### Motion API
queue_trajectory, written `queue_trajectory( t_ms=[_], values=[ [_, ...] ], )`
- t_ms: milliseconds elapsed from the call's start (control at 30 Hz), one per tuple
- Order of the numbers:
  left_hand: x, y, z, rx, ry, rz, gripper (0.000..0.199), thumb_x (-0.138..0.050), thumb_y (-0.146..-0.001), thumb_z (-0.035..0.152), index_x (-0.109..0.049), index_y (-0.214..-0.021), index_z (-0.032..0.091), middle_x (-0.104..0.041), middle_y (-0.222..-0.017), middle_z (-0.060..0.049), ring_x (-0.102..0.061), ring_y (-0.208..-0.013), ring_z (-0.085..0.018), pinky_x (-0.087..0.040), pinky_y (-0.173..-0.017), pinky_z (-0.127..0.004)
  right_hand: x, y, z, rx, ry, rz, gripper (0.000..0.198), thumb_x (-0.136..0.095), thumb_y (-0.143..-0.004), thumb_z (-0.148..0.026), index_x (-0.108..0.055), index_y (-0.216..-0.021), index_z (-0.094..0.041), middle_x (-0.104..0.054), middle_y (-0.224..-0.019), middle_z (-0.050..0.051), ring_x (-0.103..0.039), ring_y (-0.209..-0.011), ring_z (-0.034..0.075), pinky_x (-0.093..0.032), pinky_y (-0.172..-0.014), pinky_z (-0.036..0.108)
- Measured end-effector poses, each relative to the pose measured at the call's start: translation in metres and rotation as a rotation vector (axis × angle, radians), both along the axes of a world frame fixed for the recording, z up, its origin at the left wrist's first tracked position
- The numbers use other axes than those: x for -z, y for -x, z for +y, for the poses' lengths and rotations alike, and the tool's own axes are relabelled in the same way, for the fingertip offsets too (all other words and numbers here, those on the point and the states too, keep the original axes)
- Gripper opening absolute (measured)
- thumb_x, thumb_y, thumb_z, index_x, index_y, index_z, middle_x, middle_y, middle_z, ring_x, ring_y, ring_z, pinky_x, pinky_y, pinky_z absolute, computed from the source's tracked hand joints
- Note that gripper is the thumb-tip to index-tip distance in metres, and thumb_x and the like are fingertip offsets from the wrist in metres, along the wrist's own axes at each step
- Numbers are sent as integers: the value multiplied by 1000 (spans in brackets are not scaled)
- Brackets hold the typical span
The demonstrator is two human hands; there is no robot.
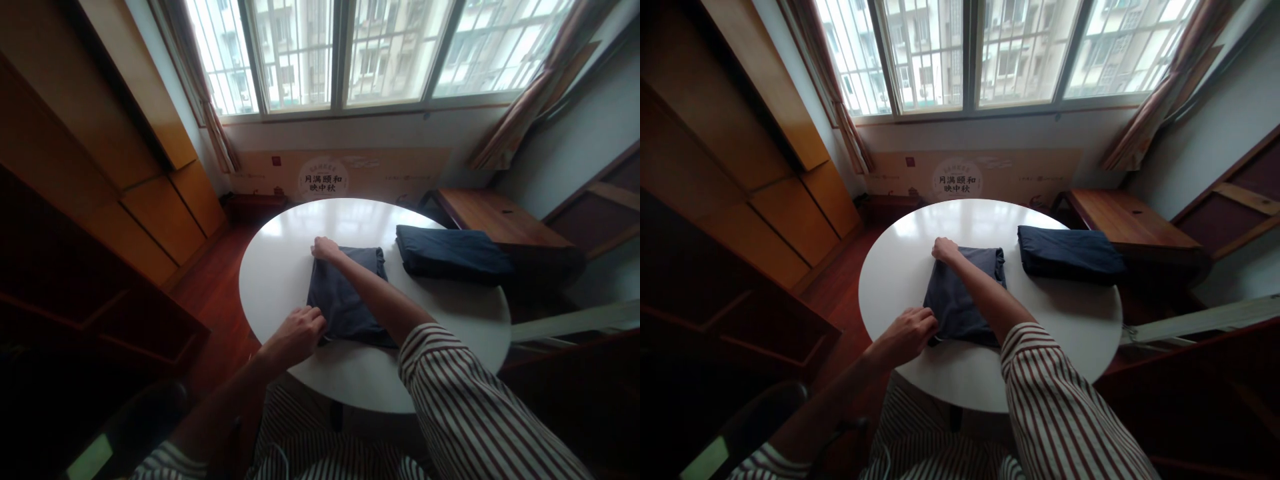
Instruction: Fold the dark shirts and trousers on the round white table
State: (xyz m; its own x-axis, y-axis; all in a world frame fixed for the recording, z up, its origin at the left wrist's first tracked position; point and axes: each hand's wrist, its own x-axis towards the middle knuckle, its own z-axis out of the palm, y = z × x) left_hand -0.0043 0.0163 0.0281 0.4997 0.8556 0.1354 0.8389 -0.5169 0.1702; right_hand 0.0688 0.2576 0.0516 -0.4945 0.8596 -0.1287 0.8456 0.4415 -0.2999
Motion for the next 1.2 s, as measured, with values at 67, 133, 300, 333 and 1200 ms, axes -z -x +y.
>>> queue_trajectory(
  t_ms=[67,133,300,333,1200],
  values=[
    [-4,-16,1,6,-40,-24,17,-46,-101,24,-61,-99,16,-61,-100,-6,-56,-91,-20,-46,-84,-35,1,-10,-4,60,-52,22,38,-44,-98,-30,-63,-123,-9,-64,-124,24,-64,-113,30,-49,-90,34],
    [-6,-38,5,74,-64,-17,18,-46,-101,28,-60,-104,17,-60,-102,-7,-55,-95,-21,-46,-83,-35,3,-26,-8,119,-101,34,36,-41,-99,-29,-66,-118,-11,-67,-120,22,-66,-109,29,-50,-88,33],
    [-8,-90,27,217,-91,155,20,-47,-97,22,-58,-110,11,-58,-105,-11,-54,-95,-24,-48,-77,-35,11,-88,-19,264,-182,47,34,-39,-99,-26,-66,-113,-12,-70,-112,20,-67,-105,29,-49,-87,33],
    [-9,-98,32,233,-91,197,20,-47,-95,18,-58,-109,9,-58,-105,-12,-54,-94,-24,-48,-75,-35,13,-102,-21,299,-197,47,34,-39,-99,-27,-64,-116,-11,-69,-112,21,-67,-106,30,-48,-88,34],
    [27,-127,68,387,-109,191,16,-45,-99,15,-57,-110,13,-58,-99,-8,-57,-90,-21,-52,-73,-31,78,-174,-1,397,-211,726,13,-66,-81,-27,-71,-80,-15,-73,-78,7,-66,-73,20,-51,-73,29]
  ],
)
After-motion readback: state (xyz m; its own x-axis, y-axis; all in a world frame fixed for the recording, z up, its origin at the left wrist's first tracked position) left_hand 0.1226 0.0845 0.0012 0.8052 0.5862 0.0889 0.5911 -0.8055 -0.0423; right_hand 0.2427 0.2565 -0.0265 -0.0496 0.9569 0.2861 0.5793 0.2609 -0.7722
